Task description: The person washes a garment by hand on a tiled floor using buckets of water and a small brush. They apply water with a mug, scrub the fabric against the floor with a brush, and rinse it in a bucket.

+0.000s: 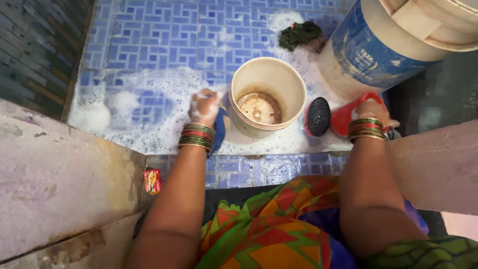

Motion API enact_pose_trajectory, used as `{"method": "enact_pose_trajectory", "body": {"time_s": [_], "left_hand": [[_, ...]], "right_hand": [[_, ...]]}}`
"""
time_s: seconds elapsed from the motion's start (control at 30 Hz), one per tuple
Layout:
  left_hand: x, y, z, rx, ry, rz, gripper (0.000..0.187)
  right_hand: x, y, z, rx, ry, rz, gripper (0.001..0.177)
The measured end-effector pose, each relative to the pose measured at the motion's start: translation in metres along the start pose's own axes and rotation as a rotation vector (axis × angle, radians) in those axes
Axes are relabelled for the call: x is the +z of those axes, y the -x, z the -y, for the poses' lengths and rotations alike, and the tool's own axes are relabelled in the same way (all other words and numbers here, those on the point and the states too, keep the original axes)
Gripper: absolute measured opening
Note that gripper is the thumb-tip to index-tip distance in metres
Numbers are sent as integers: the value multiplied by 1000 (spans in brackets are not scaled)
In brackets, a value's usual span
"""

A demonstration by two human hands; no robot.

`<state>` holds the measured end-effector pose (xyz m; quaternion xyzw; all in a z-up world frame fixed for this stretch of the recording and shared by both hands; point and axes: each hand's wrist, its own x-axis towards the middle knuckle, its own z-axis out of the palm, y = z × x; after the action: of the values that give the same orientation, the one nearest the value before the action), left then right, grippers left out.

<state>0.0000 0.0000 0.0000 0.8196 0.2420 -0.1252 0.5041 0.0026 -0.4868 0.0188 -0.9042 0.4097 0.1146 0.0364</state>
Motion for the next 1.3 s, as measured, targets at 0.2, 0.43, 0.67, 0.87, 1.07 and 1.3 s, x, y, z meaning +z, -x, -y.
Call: {"method": "enact_pose_trajectory", "body": {"time_s": [0.2,0.43,0.67,0.87,1.07,1.3], "left_hand": [[22,26,-22,166,-330,42,98],[37,11,1,245,-85,141,78],[69,-29,36,388,211,140,58],[92,-54,61,363,451,309,56],[62,-75,53,208,262,159,60],[-67,-65,36,165,766,155,37]], "right_hand": [[-78,56,11,-310,-176,-258,29],[-122,165,32,-1142,-1296,73,15],[-40,187,119,-624,-1872,1295,44],[-30,170,129,-634,-2042,1045,44],[-43,125,95,-370,-2368,1156,44],[-32,62,73,-352,-2397,1120,48]]}}
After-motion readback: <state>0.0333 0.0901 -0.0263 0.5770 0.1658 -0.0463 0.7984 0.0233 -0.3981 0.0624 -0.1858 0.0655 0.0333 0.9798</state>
